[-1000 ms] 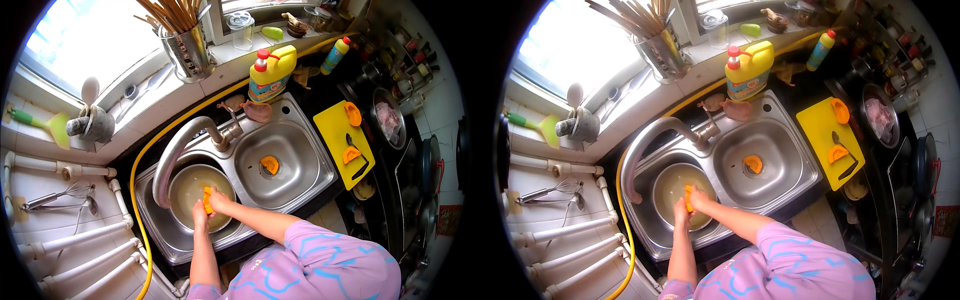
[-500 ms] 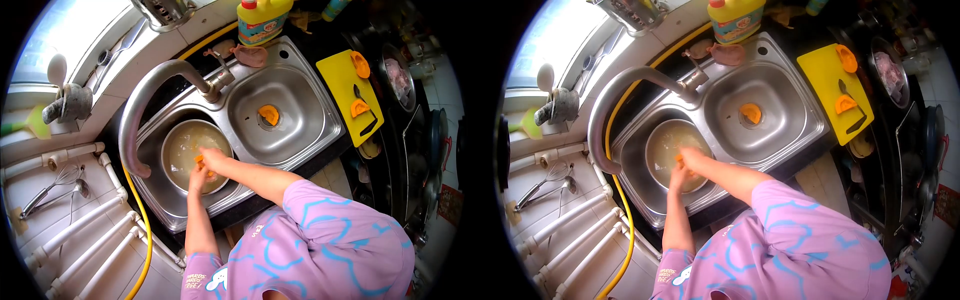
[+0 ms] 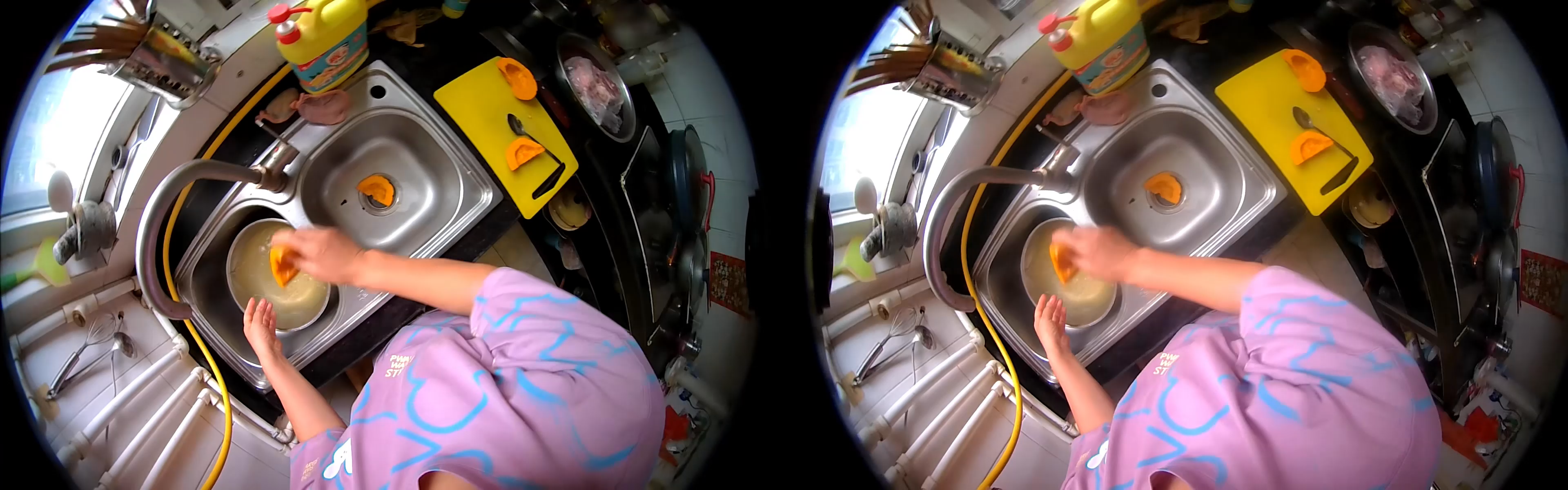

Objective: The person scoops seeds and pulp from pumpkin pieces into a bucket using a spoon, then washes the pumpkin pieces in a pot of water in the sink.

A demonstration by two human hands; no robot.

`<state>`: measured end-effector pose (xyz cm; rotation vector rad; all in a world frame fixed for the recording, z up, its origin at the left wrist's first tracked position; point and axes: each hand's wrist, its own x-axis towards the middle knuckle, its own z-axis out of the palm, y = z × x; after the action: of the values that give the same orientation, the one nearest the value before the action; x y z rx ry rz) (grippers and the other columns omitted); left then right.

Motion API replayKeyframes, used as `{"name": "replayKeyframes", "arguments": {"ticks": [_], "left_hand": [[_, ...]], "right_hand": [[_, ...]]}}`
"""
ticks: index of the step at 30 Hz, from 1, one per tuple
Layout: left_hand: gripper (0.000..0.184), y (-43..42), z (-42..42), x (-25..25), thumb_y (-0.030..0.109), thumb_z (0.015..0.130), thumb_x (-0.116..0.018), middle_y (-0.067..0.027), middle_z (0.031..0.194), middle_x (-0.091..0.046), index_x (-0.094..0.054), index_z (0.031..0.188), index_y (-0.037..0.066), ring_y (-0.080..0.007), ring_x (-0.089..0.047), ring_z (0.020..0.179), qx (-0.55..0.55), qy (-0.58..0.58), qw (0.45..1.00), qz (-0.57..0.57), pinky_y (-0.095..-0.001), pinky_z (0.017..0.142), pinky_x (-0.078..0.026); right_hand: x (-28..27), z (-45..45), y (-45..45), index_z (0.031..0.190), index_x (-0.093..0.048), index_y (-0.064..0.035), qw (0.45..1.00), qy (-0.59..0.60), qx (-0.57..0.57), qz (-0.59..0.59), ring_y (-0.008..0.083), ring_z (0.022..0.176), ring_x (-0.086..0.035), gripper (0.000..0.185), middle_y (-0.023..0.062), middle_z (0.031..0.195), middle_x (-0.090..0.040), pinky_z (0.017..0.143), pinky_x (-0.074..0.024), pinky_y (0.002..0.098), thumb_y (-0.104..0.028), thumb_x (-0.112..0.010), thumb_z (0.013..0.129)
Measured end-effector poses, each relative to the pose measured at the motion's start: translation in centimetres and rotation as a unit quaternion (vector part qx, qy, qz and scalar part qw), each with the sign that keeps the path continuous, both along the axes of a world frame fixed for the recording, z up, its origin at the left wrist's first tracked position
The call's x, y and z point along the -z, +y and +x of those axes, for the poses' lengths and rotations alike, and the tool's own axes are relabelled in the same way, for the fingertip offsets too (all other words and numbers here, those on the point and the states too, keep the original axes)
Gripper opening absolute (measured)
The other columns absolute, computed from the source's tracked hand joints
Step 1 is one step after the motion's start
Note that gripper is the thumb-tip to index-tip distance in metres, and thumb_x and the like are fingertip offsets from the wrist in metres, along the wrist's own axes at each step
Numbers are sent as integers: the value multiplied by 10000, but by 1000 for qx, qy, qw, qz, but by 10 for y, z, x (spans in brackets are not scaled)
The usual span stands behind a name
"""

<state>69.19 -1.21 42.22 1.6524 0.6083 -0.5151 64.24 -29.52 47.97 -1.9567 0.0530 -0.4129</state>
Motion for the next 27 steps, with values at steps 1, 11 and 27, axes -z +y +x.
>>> {"name": "replayKeyframes", "arguments": {"ticks": [1,11,27], "left_hand": [[463,-6,-5,-5,140,941,-584,-117,1222,-622,-455,1381,70,-208,-616,1083,-24,13,999,-23,-322,939,-471],[383,-83,-20,6,148,944,-563,-101,1162,-635,-518,1315,67,-216,-624,1053,40,24,999,22,-338,900,-484],[338,-113,-22,13,123,941,-533,-103,1201,-625,-561,1273,67,-235,-614,1075,-10,15,996,85,-406,928,-475]], "right_hand": [[-14,-2,-31,1068,-577,-67,999,-8,42,9,361,884,-648,252,182,952,-651,759,-520,450,-152,-635,838],[-20,-70,-335,1114,-541,4,902,265,325,-100,403,1002,-618,362,232,1056,-646,874,-490,431,-239,-658,872],[1,-259,-427,867,-600,-39,890,383,196,-148,294,908,-591,171,126,936,-569,799,-468,364,-173,-689,810]]}}
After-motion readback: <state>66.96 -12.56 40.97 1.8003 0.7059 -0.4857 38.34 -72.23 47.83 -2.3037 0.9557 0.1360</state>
